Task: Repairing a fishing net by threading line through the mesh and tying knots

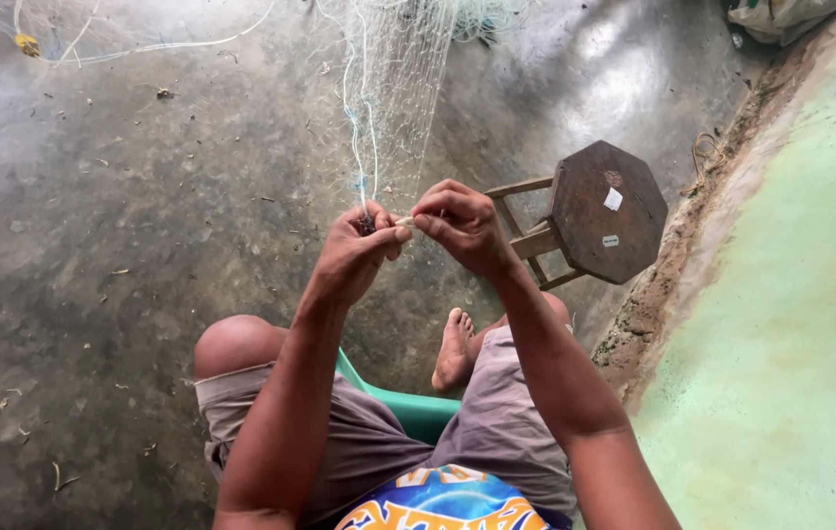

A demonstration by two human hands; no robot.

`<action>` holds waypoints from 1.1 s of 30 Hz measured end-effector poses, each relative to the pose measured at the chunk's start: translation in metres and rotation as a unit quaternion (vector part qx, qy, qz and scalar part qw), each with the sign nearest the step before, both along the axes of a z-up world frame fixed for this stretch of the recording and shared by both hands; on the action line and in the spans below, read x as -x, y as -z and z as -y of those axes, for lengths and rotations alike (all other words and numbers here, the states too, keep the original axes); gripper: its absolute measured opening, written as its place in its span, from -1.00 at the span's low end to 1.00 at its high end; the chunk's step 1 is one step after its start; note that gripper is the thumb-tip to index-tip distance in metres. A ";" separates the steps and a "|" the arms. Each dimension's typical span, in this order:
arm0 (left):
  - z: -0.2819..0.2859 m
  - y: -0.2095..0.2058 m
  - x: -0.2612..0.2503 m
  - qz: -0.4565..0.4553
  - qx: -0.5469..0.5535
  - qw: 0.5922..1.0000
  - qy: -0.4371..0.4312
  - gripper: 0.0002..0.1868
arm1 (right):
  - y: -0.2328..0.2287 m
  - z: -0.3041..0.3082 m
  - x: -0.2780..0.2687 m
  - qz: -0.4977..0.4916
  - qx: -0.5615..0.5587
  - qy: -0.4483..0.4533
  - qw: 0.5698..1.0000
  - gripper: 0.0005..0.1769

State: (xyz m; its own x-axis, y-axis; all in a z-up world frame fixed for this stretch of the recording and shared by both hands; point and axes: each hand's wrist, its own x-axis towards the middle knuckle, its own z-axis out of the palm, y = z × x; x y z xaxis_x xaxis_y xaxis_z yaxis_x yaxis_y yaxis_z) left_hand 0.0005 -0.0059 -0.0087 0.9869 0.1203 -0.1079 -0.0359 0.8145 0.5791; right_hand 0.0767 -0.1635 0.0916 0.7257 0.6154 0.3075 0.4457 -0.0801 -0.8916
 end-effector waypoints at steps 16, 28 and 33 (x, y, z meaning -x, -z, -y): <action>0.002 0.005 0.001 0.017 -0.032 0.999 -0.022 -0.67 | 0.012 -0.027 0.017 -0.005 -0.128 0.047 0.991 -0.68; -0.005 -0.007 -0.004 0.007 -0.224 0.969 -0.100 -0.73 | -0.010 -0.031 0.065 0.275 -0.131 0.192 0.933 -0.82; -0.005 -0.011 -0.002 0.004 -0.184 0.978 -0.094 -0.68 | 0.028 -0.010 0.066 -0.104 -0.350 0.311 0.878 -0.76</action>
